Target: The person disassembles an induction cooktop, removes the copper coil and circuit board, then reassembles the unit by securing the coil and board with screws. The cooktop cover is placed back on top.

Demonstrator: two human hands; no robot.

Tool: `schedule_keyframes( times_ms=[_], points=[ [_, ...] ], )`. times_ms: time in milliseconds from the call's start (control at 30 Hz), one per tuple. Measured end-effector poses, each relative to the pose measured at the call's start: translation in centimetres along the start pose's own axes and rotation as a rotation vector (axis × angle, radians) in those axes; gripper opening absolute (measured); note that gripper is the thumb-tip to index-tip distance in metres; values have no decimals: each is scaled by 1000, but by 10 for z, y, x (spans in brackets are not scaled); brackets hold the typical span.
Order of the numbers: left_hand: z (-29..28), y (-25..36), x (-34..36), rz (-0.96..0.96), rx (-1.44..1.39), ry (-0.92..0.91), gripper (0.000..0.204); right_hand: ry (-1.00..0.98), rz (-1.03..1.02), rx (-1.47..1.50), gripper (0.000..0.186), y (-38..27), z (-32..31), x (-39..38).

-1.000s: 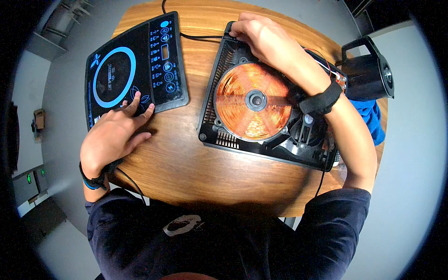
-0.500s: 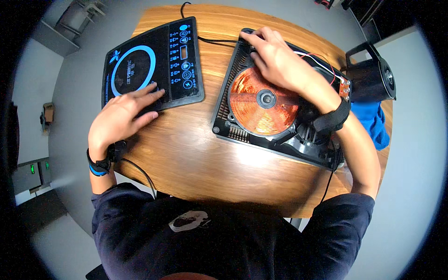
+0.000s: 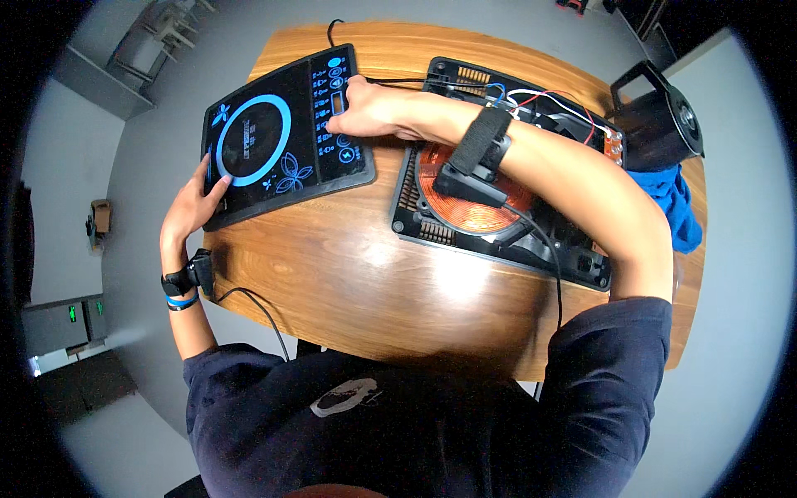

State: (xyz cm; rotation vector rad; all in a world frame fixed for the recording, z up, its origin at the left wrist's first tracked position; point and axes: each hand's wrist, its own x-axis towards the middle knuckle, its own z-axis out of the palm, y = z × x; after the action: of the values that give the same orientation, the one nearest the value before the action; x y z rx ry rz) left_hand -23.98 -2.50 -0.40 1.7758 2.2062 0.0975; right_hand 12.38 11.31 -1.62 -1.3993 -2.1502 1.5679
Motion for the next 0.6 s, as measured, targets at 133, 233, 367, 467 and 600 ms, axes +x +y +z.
schedule_keyframes(
  times_ms=[133, 233, 367, 467, 600],
  points=[
    [4, -32, 21, -101, -114, -19, 90, -122, 20, 350, 53, 13, -10, -1],
    [6, -31, 34, -140, -222, -20, 84, -31, -59, 308, 49, 29, 0, 0],
    [3, -55, 22, -195, -333, 3, 66, -105, -106, 539, 56, 18, 17, -14],
    [-2, -72, 22, -257, -425, 14, 59, -84, -128, 747, 51, 14, 37, -17],
    [-6, -72, 5, -345, -550, 0, 61, -59, -153, 569, 48, -10, 26, -48]
  ],
)
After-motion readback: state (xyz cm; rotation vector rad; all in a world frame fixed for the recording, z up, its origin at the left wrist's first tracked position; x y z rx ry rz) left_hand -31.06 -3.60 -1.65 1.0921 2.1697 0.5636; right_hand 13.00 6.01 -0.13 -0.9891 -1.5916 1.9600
